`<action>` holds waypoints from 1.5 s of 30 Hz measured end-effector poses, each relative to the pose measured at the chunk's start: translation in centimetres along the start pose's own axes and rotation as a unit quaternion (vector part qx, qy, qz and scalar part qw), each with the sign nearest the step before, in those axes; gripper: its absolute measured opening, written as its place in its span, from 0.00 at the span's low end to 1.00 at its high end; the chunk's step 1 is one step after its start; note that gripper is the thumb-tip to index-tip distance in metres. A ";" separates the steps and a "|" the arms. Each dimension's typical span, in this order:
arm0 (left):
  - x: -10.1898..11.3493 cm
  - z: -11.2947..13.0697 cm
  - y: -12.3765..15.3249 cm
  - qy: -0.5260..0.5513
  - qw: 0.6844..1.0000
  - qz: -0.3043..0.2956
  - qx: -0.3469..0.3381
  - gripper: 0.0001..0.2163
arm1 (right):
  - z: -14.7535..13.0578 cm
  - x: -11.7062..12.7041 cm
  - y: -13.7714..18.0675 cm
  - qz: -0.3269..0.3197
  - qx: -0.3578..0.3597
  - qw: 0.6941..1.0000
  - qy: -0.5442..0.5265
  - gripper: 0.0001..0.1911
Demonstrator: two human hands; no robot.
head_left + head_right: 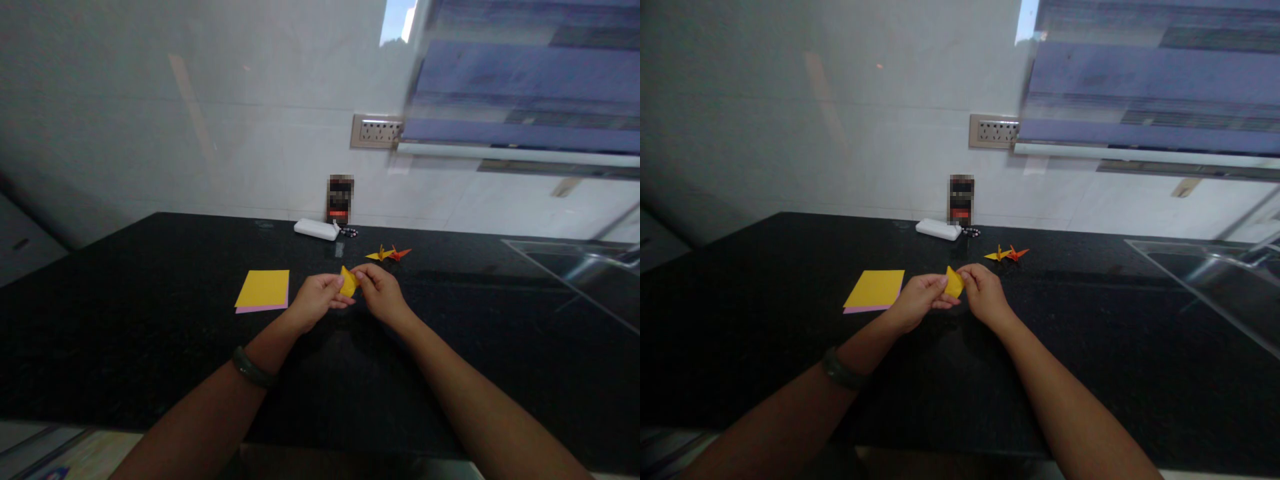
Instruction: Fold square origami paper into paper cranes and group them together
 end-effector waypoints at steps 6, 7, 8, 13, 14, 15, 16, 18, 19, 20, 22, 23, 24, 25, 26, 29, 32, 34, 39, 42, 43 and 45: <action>0.0 0.0 0.0 0.001 1.000 -0.005 -0.003 0.11 | 0.0 0.0 0.0 0.004 0.008 1.000 0.003 0.10; -0.1 0.0 0.0 0.004 1.000 -0.007 0.000 0.11 | -0.1 0.1 0.0 0.009 0.008 1.000 0.002 0.10; -0.1 0.0 0.0 0.008 1.000 -0.010 0.003 0.11 | -0.1 0.1 0.0 0.016 0.007 1.000 0.002 0.10; -0.2 -0.1 0.0 0.024 0.999 -0.028 0.003 0.10 | -0.1 0.3 0.0 0.038 0.010 0.999 0.027 0.10; -0.3 -0.1 0.0 0.023 0.999 -0.029 0.002 0.10 | -0.1 0.3 0.0 0.031 0.018 0.999 0.037 0.10; -0.3 -0.1 0.0 0.021 0.999 -0.028 0.000 0.10 | -0.1 0.3 0.0 0.022 0.030 0.998 0.048 0.10; -0.3 -0.1 0.0 0.019 0.999 -0.026 -0.002 0.10 | -0.1 0.3 0.0 0.011 0.046 0.997 0.060 0.11; -0.3 -0.2 0.0 0.012 1.000 -0.021 -0.005 0.11 | -0.3 0.4 0.0 -0.015 0.084 0.993 0.087 0.13; -0.2 -0.2 0.0 0.009 1.000 -0.018 -0.006 0.12 | -0.5 0.5 0.0 -0.027 0.102 0.989 0.100 0.14; -0.2 -0.3 -0.1 0.007 1.000 -0.013 -0.007 0.12 | -0.6 0.5 0.0 -0.037 0.117 0.986 0.112 0.14; -0.1 -0.4 -0.2 0.005 1.000 -0.007 -0.009 0.12 | -1.0 0.7 0.1 -0.046 0.136 0.981 0.135 0.13; -0.1 -0.4 -0.2 0.004 1.000 -0.004 -0.011 0.12 | -1.2 0.7 0.1 -0.045 0.138 0.978 0.146 0.12; 0.0 -0.5 -0.3 0.000 1.000 -0.001 -0.014 0.11 | -1.3 0.8 0.1 -0.043 0.139 0.977 0.158 0.11; 0.0 -0.5 -0.3 -0.005 1.000 0.000 -0.017 0.11 | -1.4 0.8 0.1 -0.040 0.139 0.975 0.169 0.10; 0.0 -0.5 -0.3 -0.011 1.000 0.001 -0.018 0.11 | -1.5 0.8 0.2 -0.037 0.138 0.973 0.180 0.10; 0.0 -0.7 -0.3 -0.021 1.000 0.008 -0.019 0.11 | -1.7 0.6 0.3 -0.032 0.128 0.971 0.197 0.10; 0.1 -0.8 -0.3 -0.031 0.999 0.013 -0.030 0.11 | -2.0 0.2 0.4 -0.031 0.105 0.981 0.161 0.11; 0.3 -0.9 -0.5 -0.048 0.998 0.014 -0.046 0.12 | -2.2 0.0 0.4 -0.028 0.089 0.987 0.128 0.11; 0.4 -0.9 -0.7 -0.114 0.990 0.024 -0.079 0.14 | -1.7 -0.3 0.4 0.009 0.050 0.994 0.102 0.10; 0.3 -0.7 -0.4 -0.178 0.977 0.042 -0.109 0.14 | -1.2 -0.4 0.5 0.030 0.014 0.996 0.079 0.13; 0.3 -0.6 -0.2 -0.204 0.970 0.049 -0.125 0.15 | -1.1 -0.4 0.6 0.036 0.002 0.997 0.070 0.15; 0.1 -0.3 0.2 -0.259 0.950 0.060 -0.162 0.15 | -1.1 -0.5 0.6 0.049 -0.019 0.997 0.052 0.16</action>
Point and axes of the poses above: each hand's wrist, its own y-axis away from the middle knuckle, its own x-axis out of the back of the hand, z = x × y, the point moved 2 cm from there along -y, towards the middle knuckle, and after that the axes turned 10 degrees about x, right-handed, at the moved point
